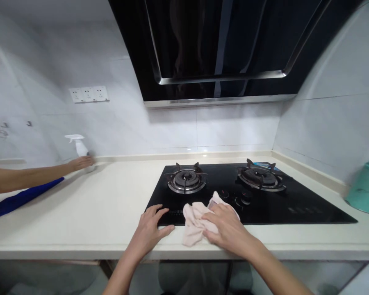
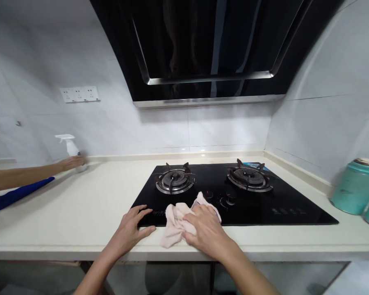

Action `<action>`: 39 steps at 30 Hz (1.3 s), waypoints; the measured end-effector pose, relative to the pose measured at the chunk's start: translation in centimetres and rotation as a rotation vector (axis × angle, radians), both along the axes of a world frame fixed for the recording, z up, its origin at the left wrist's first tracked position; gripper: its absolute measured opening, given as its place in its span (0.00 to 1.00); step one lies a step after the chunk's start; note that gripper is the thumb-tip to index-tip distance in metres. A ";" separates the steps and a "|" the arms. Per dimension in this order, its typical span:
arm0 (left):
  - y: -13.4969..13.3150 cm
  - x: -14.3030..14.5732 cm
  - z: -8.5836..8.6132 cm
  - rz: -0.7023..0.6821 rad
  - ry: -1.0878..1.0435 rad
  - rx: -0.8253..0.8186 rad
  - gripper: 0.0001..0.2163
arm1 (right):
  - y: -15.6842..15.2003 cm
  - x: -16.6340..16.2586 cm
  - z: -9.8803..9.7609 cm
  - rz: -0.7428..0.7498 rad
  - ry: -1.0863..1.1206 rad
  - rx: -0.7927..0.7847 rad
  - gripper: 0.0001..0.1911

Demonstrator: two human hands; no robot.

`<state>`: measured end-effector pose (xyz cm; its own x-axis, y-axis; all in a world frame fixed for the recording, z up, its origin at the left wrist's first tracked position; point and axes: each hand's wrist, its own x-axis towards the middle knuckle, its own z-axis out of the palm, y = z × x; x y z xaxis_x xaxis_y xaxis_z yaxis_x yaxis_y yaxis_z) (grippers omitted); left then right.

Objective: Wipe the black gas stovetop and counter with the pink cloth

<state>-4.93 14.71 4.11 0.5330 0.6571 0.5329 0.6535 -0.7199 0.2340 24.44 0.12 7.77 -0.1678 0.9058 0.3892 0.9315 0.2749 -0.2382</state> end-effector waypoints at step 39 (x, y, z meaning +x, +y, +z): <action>-0.2 0.0 0.1 0.019 -0.016 0.014 0.20 | 11.1 14.7 7.7 -0.353 -0.137 -0.799 0.19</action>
<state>-4.98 14.51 4.24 0.5118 0.6593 0.5509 0.6632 -0.7108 0.2346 39.09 11.25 15.49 0.1739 0.9063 -0.3852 0.9651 -0.2346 -0.1163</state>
